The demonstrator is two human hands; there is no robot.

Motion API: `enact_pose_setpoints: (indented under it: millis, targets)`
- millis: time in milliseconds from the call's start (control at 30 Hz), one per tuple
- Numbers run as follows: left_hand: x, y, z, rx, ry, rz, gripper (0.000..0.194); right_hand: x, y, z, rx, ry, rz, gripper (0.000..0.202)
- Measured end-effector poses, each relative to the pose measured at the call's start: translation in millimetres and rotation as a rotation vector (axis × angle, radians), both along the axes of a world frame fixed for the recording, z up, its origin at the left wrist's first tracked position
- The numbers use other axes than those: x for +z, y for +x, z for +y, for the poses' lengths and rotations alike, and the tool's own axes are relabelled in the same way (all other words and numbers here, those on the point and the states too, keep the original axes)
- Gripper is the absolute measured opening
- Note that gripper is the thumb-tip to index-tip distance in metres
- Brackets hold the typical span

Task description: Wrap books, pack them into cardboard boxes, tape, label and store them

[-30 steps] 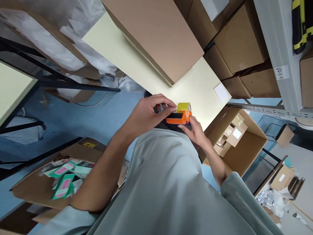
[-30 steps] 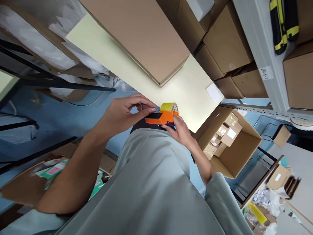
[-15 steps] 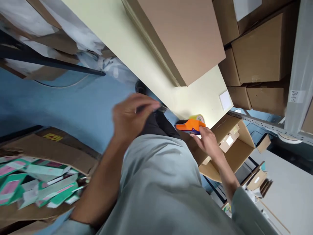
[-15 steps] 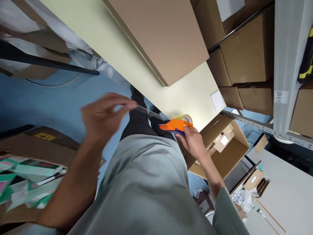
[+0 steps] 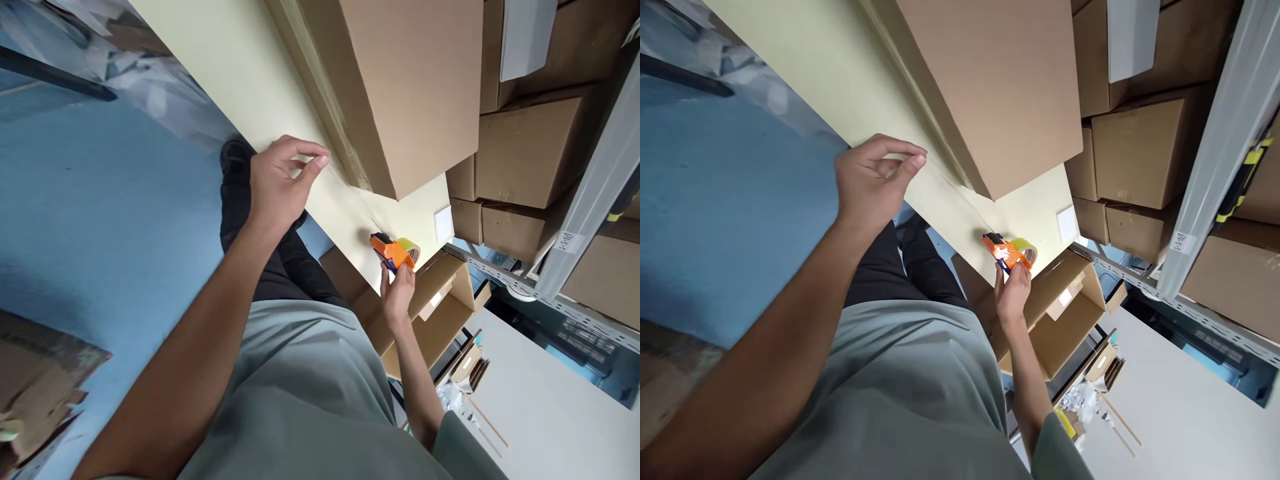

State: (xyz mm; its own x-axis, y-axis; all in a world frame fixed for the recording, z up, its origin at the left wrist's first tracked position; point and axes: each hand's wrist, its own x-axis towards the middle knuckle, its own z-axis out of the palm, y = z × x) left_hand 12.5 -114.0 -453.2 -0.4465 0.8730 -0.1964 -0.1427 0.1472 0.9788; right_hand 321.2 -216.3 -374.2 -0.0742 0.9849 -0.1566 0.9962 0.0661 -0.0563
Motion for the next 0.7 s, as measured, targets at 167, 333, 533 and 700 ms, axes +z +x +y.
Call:
enact_pose_setpoints:
  millis: [167,333,533,700]
  targets:
    - [-3.2,13,20,0.016,0.026,-0.028,0.039,-17.9,-9,-1,-0.107,0.032,0.065,0.04]
    - [-1.6,36,31,0.118,-0.064,-0.002,0.049,-27.7,-11,-1,-0.156,0.034,0.104,0.037]
    - [19.9,66,37,0.278,-0.108,-0.033,0.05,-30.4,-17,-2,-0.161,-0.003,0.091,0.034]
    - [23.3,75,41,0.3,-0.054,-0.018,0.068,-32.0,-24,-5,-0.18,-0.036,0.096,0.037]
